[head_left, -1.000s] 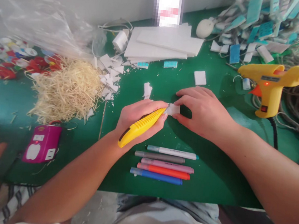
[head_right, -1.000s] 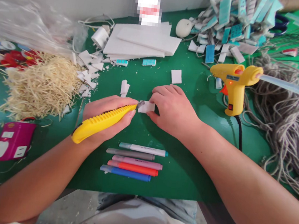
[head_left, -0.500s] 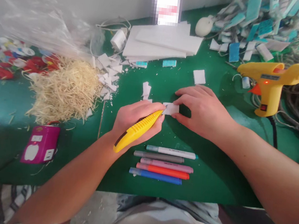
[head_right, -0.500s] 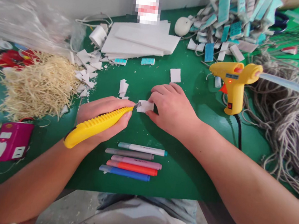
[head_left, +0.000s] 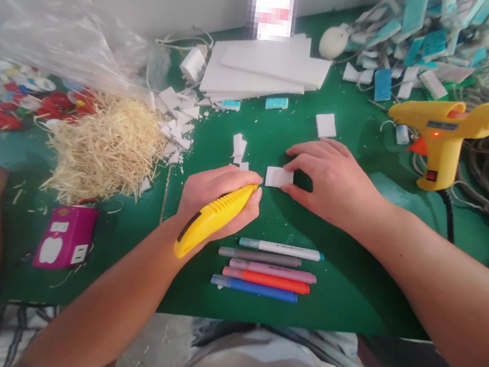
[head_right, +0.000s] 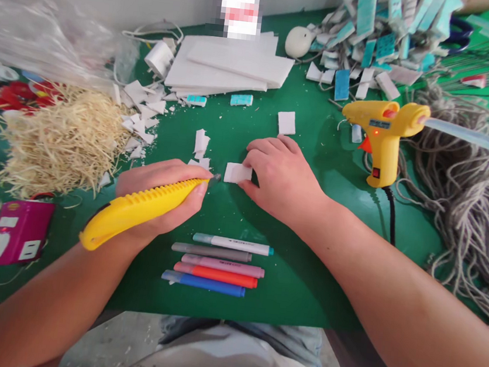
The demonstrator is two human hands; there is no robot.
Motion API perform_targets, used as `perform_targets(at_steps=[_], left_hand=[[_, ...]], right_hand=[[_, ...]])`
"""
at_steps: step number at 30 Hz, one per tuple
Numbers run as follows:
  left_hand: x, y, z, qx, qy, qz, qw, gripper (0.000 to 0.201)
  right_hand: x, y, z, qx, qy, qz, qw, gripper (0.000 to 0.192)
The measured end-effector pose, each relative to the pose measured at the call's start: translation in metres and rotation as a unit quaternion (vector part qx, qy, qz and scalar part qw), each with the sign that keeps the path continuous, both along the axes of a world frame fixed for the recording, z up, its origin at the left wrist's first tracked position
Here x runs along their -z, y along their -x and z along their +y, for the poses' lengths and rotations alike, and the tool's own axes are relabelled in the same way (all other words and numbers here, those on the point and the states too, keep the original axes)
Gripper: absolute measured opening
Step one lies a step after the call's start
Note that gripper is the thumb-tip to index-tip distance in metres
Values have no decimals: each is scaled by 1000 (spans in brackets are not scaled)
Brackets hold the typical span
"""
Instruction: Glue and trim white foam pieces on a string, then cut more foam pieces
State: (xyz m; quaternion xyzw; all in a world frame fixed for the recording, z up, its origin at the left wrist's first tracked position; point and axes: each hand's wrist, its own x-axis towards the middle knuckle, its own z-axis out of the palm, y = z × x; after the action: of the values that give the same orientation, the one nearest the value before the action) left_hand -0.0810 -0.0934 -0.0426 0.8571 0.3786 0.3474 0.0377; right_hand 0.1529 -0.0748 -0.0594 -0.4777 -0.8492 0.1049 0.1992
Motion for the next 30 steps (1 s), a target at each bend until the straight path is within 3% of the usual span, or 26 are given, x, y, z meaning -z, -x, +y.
perform_targets(at_steps=[6, 22, 30], left_hand=[[4, 0, 2, -9, -6, -55, 998, 11], [10, -8, 3, 1, 88, -35, 995, 21], [9, -9, 5, 5, 94, -36, 995, 20]], right_hand=[[2, -2, 1, -10, -8, 13, 1000, 18], [3, -1, 1, -20, -43, 27, 998, 26], [2, 0, 1, -14, -26, 22, 999, 24]])
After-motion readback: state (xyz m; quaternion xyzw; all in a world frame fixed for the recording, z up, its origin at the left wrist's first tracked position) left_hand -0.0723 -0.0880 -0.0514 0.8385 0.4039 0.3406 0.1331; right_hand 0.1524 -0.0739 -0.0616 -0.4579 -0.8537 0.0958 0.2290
